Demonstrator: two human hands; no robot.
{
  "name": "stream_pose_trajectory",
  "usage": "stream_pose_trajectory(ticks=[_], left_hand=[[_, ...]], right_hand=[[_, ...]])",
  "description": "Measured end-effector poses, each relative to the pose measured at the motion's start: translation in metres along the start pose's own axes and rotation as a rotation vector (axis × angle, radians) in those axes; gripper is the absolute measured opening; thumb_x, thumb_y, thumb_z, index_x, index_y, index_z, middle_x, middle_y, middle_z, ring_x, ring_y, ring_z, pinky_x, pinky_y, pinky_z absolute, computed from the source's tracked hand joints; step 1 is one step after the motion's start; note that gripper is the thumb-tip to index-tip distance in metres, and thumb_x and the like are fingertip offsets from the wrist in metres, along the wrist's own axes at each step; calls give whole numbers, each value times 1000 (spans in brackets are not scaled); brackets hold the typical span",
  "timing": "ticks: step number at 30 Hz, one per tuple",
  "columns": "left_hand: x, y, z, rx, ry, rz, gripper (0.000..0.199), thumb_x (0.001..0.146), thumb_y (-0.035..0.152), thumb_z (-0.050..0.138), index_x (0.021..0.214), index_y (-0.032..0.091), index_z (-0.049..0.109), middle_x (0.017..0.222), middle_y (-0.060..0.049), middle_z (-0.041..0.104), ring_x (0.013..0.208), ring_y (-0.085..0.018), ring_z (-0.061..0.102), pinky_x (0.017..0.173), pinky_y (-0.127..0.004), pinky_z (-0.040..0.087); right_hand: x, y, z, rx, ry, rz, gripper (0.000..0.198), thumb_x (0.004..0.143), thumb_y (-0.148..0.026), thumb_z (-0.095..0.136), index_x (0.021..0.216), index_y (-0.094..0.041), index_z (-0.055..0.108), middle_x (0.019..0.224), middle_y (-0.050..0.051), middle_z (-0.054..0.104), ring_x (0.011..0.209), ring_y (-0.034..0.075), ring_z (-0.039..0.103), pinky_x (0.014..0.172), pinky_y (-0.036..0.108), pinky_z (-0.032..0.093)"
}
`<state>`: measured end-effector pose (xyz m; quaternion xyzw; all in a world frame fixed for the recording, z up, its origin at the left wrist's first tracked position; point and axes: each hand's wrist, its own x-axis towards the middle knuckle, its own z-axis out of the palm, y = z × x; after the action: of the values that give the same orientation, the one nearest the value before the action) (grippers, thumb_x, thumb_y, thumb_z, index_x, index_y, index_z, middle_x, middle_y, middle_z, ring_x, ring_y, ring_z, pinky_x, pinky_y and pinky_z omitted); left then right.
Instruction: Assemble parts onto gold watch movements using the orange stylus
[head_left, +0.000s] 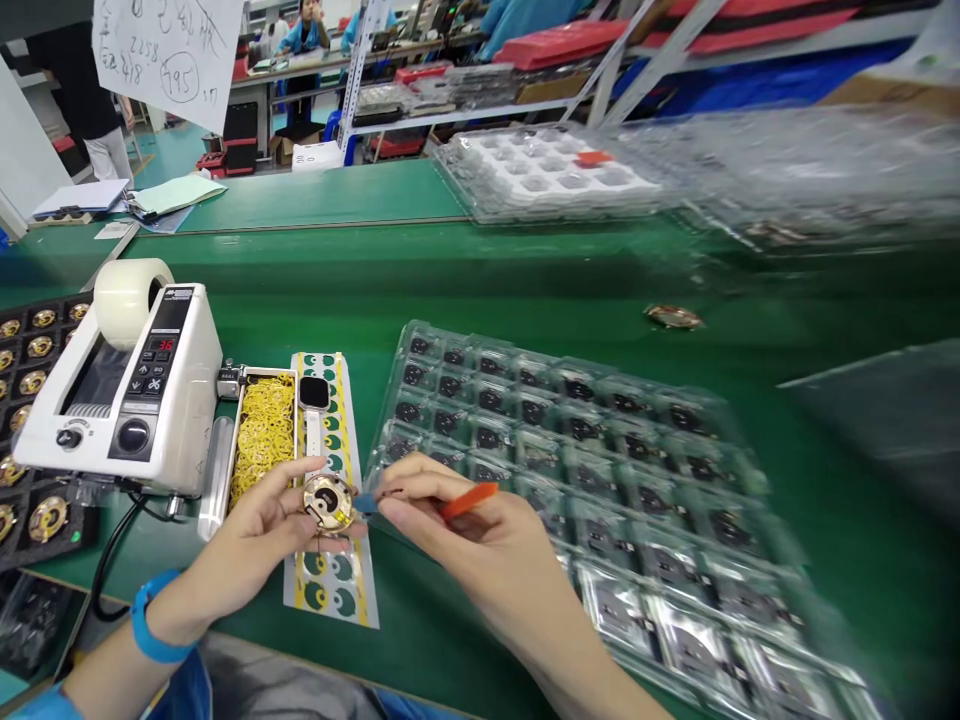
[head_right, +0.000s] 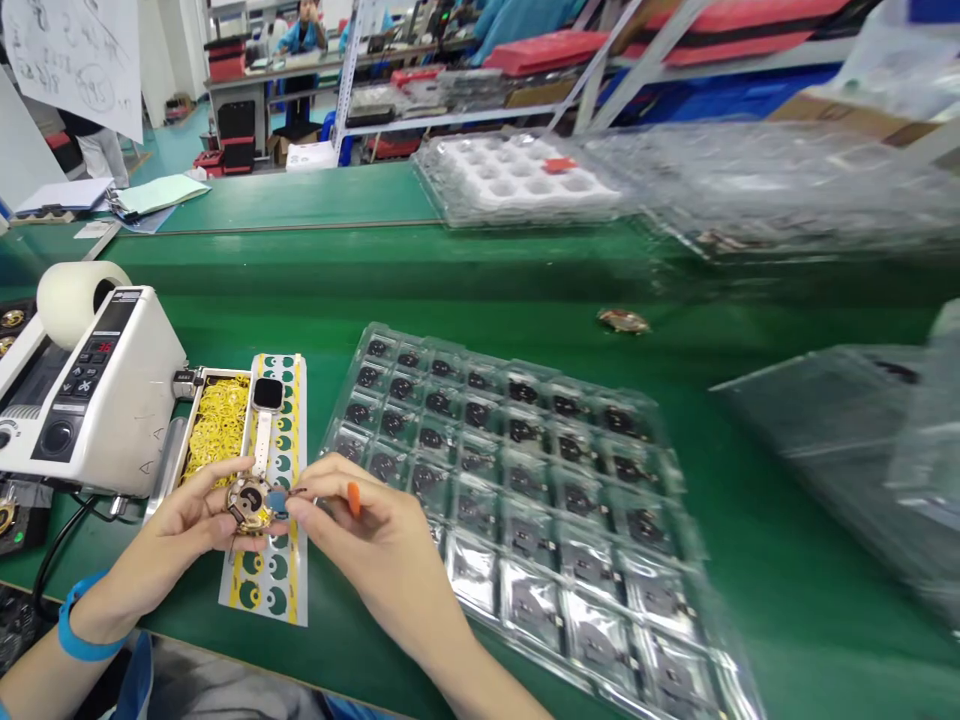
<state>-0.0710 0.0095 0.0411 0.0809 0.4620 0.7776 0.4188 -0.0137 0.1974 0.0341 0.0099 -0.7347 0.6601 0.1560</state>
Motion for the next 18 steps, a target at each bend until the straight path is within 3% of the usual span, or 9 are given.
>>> stream_pose_trajectory(ticks=[5, 8, 11, 14, 18], left_hand=[[0, -2, 0, 129, 65, 25, 35, 79, 32, 77, 113, 26, 70, 95, -3, 73, 89, -18, 71, 86, -29, 56], [1, -5, 0, 246, 106, 27, 26, 76, 39, 78, 92, 19, 74, 80, -2, 69, 76, -16, 68, 79, -28, 57], [2, -7, -1, 273, 115, 22, 27, 75, 42, 78, 77, 16, 72, 72, -1, 65, 69, -14, 65, 74, -27, 58], [2, -8, -3, 282, 104, 45, 23, 78, 39, 76, 89, 19, 74, 80, -2, 68, 74, -15, 67, 77, -27, 57], [0, -10, -5, 189, 1, 106, 36, 88, 30, 67, 124, 36, 64, 110, -3, 68, 96, -17, 67, 90, -31, 55]], right_hand=[[-1, 1, 7, 11, 2, 71, 23, 81, -37, 74, 65, -21, 69, 72, 4, 61, 59, 15, 56, 46, 23, 43], [-3, -2, 14, -26, -27, 76, 20, 83, -33, 71, 66, -21, 69, 73, 3, 60, 56, 14, 52, 44, 22, 40], [-7, -3, 19, -57, -8, 46, 22, 87, -33, 66, 69, -21, 69, 75, 4, 59, 61, 16, 54, 50, 23, 44], [-8, -3, 19, -42, 41, 8, 24, 90, -36, 64, 72, -22, 68, 78, 5, 59, 66, 17, 55, 55, 24, 47], [-6, -1, 14, -34, 71, 78, 28, 86, -43, 69, 68, -21, 67, 83, 6, 57, 71, 19, 56, 54, 25, 46]])
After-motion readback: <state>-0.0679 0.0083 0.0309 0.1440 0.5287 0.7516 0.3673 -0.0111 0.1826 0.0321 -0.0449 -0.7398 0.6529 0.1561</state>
